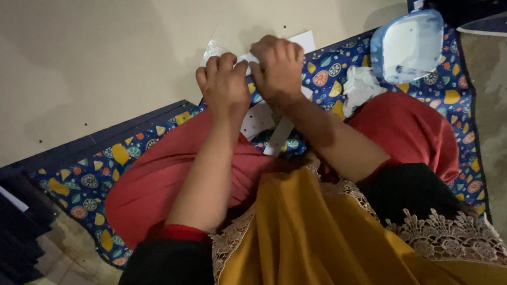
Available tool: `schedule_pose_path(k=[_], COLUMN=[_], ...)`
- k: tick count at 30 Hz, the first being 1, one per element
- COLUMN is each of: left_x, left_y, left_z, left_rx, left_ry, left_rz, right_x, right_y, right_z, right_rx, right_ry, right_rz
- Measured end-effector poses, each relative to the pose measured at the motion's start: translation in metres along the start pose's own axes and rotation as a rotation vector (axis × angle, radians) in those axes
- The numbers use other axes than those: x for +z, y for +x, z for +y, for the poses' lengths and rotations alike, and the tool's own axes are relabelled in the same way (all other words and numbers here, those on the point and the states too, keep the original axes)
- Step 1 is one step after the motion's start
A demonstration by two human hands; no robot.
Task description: The person sits on the floor and assembles paper goods by applying glue to small white strips and attaching them to the edges of large dark blue sheets. They then fold the sheets over the strips to secure them, repeating the process for multiple items.
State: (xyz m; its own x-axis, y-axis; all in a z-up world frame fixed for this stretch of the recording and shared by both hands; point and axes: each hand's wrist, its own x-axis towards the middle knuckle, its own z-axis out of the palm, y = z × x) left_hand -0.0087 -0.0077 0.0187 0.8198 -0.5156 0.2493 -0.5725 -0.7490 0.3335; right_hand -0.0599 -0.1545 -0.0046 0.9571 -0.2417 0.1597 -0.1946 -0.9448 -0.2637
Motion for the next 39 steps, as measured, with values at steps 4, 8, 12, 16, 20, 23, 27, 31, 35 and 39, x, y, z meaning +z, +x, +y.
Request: schedule_pose_path(k=[4,8,12,16,20,23,27,31,35,39], left_x=[-0.005,-0.013,-0.003,0.005,-0.001,-0.01,-0.036,-0.039,-0.037,-0.037], left_y=[0.001,0.002,0.0,-0.003,0.0,0.007,0.009,0.004,0.0,-0.004], left_z=[0.003,0.001,-0.001,-0.009,-0.007,-0.01,-0.023,-0.033,-0.034,-0.042], left_rx=[0.027,0.048,0.027,0.063,0.096,0.005,-0.335,-0.492,-0.492,-0.513], left_ry=[0.067,0.015,-0.03,-0.025,-0.053,-0.121,0.014,0.133,0.152,-0.101], left_rz=[0.1,0.118,0.017,0.066,0.075,0.062,-0.199,-0.197,-0.175,-0.022], right_x=[0.0,-0.028,-0.033,-0.028,-0.032,-0.036,-0.048,-0.066,-0.075,-0.082], right_y=[0.0,-0.006,-0.005,-0.005,-0.004,0.0,0.0,-0.004,-0.01,-0.018], right_z=[0.009,0.038,0.073,0.068,0.07,0.078,0.086,0.081,0.076,0.065], right_rx=[0.201,0.133,0.282,0.304,0.306,0.317,0.343,0.346,0.336,0.287], right_ry=[-0.037,-0.09,-0.006,0.091,0.12,0.25,0.707,0.692,0.714,0.809], right_rz=[-0.205,0.084,0.195,0.196,0.203,0.221,0.282,0.256,0.262,0.27])
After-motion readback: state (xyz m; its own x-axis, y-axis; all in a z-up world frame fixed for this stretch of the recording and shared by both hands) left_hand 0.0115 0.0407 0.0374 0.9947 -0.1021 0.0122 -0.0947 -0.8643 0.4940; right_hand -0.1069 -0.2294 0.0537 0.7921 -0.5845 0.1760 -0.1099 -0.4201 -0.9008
